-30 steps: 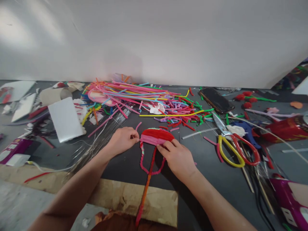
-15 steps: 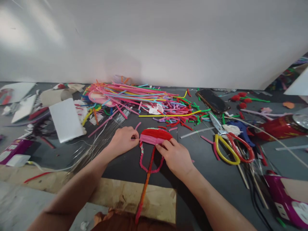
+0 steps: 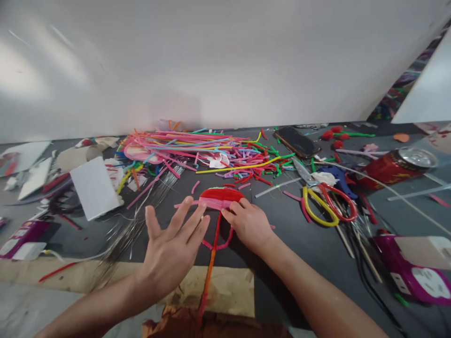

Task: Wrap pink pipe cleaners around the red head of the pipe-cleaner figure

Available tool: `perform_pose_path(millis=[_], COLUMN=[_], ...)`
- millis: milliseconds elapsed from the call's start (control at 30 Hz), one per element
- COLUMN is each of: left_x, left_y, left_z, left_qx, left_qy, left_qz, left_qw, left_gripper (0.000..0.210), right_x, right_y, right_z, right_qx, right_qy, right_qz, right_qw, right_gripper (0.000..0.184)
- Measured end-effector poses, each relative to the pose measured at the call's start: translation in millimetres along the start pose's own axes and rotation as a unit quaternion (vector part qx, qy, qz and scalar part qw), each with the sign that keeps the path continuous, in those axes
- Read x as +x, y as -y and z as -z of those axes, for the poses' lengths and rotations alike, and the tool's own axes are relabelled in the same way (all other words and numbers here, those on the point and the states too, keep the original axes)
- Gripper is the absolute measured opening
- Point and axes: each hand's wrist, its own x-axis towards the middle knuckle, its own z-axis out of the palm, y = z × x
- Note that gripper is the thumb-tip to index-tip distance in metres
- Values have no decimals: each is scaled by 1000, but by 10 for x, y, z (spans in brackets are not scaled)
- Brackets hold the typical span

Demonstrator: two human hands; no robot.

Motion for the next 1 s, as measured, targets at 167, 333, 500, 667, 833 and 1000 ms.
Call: perform_pose_path(millis=[167,333,500,667,833,1000], left_x=[115,158,95,68,76,83], left_y=[50,153,163,162,149,117], left_z=[-354,-689,-686,-704,-700,-692], left_qx=[-62,-105,-122,-138,-134,-137], left_qy=[70,127,136,134,127,120], left_qz=[-76,-45,-45,-55,-50,-30], left_qw=[993,985,982,980,982,983], left_gripper=[41,65,79,82,77,75], right_x=[9,22,-30,-88,-74,-96], right_y=[10,16,-15,-43,-19,-79], right_z=[29,35,40,42,47,169], right_qx=[-18,-16,-8,1,-3,2], right_qy=[21,29,8,-4,21,65], right_qz=[-6,0,15,14,-2,-29], right_qw=[1000,999,1000,1000,1000,997], right_gripper=[29,31,29,28,32,35])
